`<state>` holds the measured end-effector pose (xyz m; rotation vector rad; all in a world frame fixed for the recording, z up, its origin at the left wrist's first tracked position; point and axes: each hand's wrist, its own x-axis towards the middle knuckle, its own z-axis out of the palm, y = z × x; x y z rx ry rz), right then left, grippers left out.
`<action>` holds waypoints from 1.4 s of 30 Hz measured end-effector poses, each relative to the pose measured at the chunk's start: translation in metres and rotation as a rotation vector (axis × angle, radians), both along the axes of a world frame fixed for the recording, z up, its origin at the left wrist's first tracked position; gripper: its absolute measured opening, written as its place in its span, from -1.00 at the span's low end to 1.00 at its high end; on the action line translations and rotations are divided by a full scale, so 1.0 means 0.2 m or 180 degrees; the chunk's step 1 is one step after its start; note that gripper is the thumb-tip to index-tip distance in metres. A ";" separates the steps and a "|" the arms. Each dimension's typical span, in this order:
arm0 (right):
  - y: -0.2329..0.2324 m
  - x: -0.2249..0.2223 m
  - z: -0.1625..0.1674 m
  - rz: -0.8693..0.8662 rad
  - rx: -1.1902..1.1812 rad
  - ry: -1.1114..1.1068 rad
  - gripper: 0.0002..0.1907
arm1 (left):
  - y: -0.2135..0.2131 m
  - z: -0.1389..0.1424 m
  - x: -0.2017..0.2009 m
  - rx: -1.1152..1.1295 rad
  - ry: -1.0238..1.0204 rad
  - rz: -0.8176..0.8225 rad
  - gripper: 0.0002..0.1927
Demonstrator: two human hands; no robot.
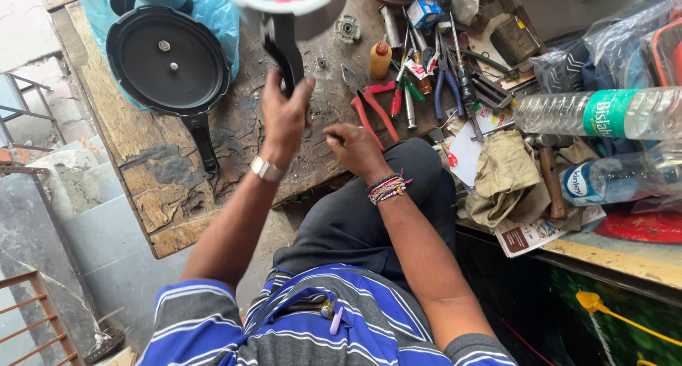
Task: The person repairs a pressure cooker lid by removing a small metal component with pliers, applying adhesive, and reinserting it. They then remove the handle from the pressure cooker pot using a screwdriver and place the handle on the table.
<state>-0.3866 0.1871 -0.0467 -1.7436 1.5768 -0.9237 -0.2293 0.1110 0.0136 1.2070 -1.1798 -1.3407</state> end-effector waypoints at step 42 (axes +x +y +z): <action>0.00 -0.06 0.06 -0.1056 -0.0888 -0.0553 -0.87 | -0.39 0.05 -0.08 -0.2109 -0.3467 -0.0790 -0.76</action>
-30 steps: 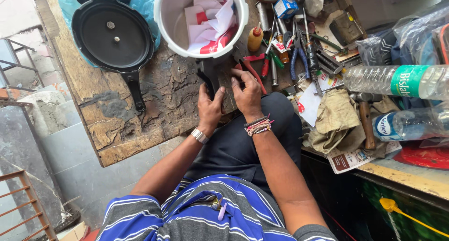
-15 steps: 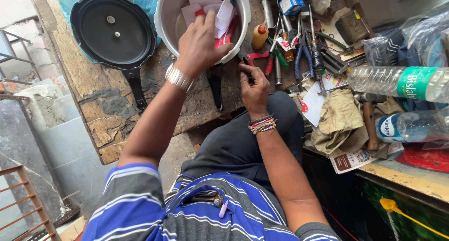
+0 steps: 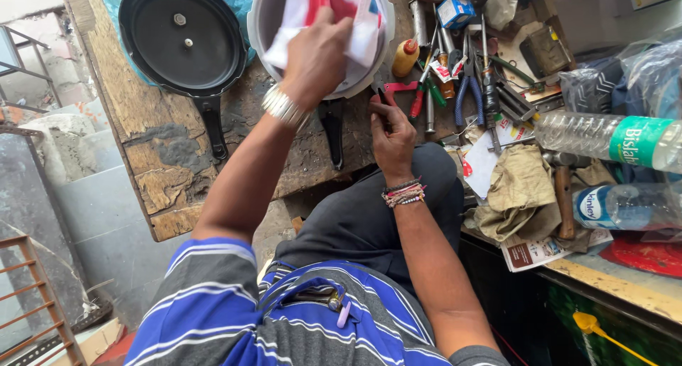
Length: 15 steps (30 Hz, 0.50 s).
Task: The person repairs a pressure cooker lid by removing a small metal component with pliers, applying adhesive, and reinserting it. They then remove the handle from the pressure cooker pot using a screwdriver and place the handle on the table.
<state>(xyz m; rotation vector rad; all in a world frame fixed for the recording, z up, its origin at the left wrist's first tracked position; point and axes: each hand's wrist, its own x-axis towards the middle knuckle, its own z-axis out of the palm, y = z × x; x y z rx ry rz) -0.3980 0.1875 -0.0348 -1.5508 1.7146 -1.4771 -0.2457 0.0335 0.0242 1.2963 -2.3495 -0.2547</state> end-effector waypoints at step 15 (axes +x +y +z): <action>0.01 0.02 0.02 0.0133 0.0120 0.0294 -0.87 | 0.23 -0.01 0.64 -0.0662 0.0060 0.0447 -0.61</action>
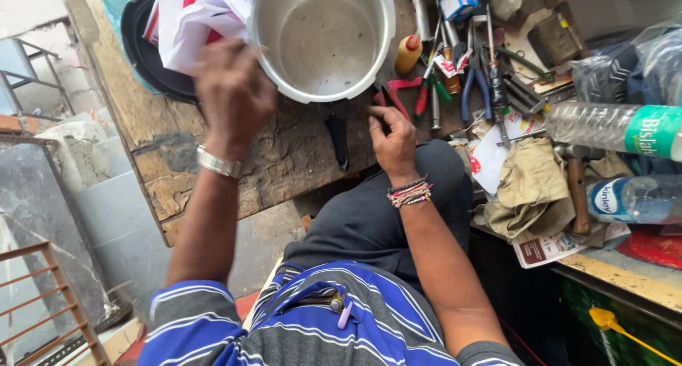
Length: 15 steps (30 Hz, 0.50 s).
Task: The person repairs a pressure cooker lid by removing a small metal component with pliers, applying adhesive, and reinserting it. They then remove the handle from the pressure cooker pot using a screwdriver and place the handle on the table.
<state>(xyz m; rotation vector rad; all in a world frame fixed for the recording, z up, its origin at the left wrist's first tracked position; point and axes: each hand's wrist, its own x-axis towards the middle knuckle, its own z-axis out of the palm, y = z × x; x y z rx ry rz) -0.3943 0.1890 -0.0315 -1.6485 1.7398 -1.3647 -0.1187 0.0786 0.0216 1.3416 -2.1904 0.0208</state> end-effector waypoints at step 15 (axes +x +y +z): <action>0.00 -0.02 -0.07 -0.0119 0.0258 -0.0339 -0.83 | -0.15 -0.16 -0.28 -0.0261 -0.0279 -0.1234 -0.82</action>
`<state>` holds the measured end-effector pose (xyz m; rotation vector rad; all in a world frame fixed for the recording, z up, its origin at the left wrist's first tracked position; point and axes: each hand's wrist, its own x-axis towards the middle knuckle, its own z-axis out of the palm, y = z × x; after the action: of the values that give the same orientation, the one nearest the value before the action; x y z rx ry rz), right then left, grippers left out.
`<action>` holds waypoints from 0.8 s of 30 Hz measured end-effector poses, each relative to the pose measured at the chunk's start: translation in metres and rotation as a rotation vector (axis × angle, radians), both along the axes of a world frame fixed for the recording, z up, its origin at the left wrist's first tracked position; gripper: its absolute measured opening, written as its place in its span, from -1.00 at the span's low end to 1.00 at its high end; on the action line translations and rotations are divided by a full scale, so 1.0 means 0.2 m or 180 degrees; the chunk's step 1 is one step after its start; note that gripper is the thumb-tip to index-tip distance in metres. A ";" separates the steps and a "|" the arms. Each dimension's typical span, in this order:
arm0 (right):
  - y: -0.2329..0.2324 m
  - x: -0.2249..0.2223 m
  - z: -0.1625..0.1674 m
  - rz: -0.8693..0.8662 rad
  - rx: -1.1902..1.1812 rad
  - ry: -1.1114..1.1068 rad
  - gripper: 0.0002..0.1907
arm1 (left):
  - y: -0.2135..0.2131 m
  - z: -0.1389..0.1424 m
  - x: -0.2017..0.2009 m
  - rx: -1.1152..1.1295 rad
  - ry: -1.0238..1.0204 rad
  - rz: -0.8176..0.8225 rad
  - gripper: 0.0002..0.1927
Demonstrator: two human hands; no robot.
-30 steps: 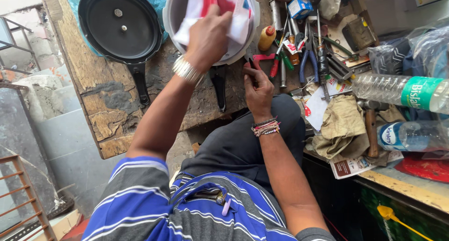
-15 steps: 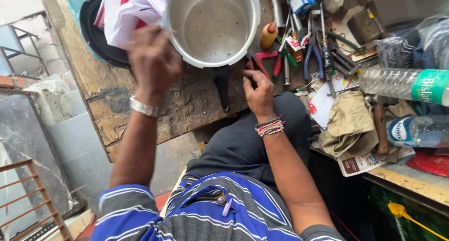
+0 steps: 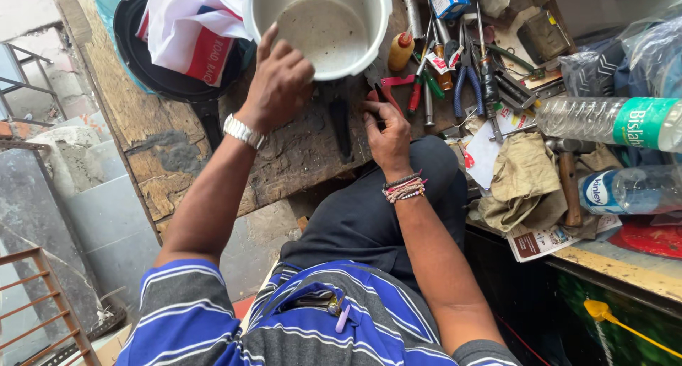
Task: The person repairs a pressure cooker lid by removing a small metal component with pliers, applying adhesive, and reinserting it. They then remove the handle from the pressure cooker pot using a screwdriver and place the handle on the table.
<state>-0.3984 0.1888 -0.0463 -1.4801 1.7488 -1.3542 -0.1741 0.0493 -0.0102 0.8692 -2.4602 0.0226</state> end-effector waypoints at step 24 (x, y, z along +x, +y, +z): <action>-0.07 -0.06 -0.17 0.0373 0.0729 -0.2158 -0.43 | -0.11 0.15 -0.08 0.0250 0.0262 -0.0290 -0.57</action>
<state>-0.4097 0.1740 -0.0797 -0.8408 1.2984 -1.3318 -0.1905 0.0275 0.0203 0.7740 -2.4345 -0.1406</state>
